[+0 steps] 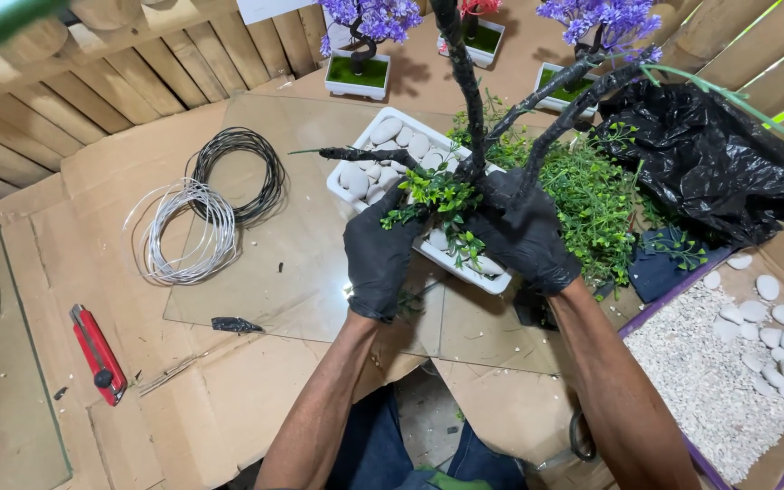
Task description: The person arranges small green artificial plants into a white rectangular planter filled with white stones. They use their gloved hands to position the foliage around a dark, twisted branch structure within the container.
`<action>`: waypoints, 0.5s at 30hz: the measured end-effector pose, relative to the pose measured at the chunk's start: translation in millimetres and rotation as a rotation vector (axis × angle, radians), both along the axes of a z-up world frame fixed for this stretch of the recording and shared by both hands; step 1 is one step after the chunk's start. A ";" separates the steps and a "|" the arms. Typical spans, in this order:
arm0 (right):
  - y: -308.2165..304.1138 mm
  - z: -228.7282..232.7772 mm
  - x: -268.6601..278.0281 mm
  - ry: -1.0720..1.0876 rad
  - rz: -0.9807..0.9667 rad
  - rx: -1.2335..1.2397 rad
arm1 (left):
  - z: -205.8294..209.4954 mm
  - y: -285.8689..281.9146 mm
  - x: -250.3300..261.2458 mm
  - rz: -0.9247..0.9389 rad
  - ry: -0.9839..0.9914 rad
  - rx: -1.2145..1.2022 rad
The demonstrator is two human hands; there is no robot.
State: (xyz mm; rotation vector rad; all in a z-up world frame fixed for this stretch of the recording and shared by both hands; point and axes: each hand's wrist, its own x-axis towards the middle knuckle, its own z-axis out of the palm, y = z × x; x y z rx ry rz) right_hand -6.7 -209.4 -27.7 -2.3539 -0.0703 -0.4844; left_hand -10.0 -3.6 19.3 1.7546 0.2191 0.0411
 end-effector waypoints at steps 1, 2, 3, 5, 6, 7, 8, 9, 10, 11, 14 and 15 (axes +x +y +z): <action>-0.6 0.9 -0.4 0.001 -0.006 0.009 | 2.4 3.0 -3.1 -0.019 0.026 0.021; -0.6 1.7 -0.4 0.003 -0.010 0.019 | 4.8 6.6 -6.0 -0.037 0.052 0.042; -1.0 2.6 -0.6 0.003 -0.013 0.020 | 3.1 8.7 -8.4 -0.039 0.052 0.043; -0.4 4.0 -1.5 0.006 -0.023 0.050 | -0.2 14.0 -13.8 -0.042 0.108 0.014; 0.0 5.1 -2.0 0.005 -0.024 0.050 | 4.5 18.4 -18.4 -0.042 0.107 0.014; 0.5 6.3 -2.6 0.007 -0.028 0.062 | 9.2 22.8 -23.1 -0.035 0.102 -0.045; 0.6 7.4 -3.7 0.008 -0.035 0.076 | 13.9 27.0 -27.7 -0.031 0.097 -0.102; 1.2 8.3 -5.4 0.006 -0.038 0.076 | 15.1 31.8 -32.3 -0.034 0.096 -0.103; 1.4 9.6 -6.4 0.006 -0.044 0.088 | 16.3 36.3 -36.4 -0.013 0.131 -0.150; 1.8 10.8 -7.5 0.006 -0.051 0.100 | 17.4 41.0 -40.4 0.009 0.166 -0.197; 1.1 14.3 -5.7 0.010 -0.060 0.131 | 16.1 54.2 -47.5 0.003 0.203 -0.134; 2.8 15.3 -5.6 0.010 -0.059 0.132 | 13.6 55.8 -50.8 0.003 0.203 -0.133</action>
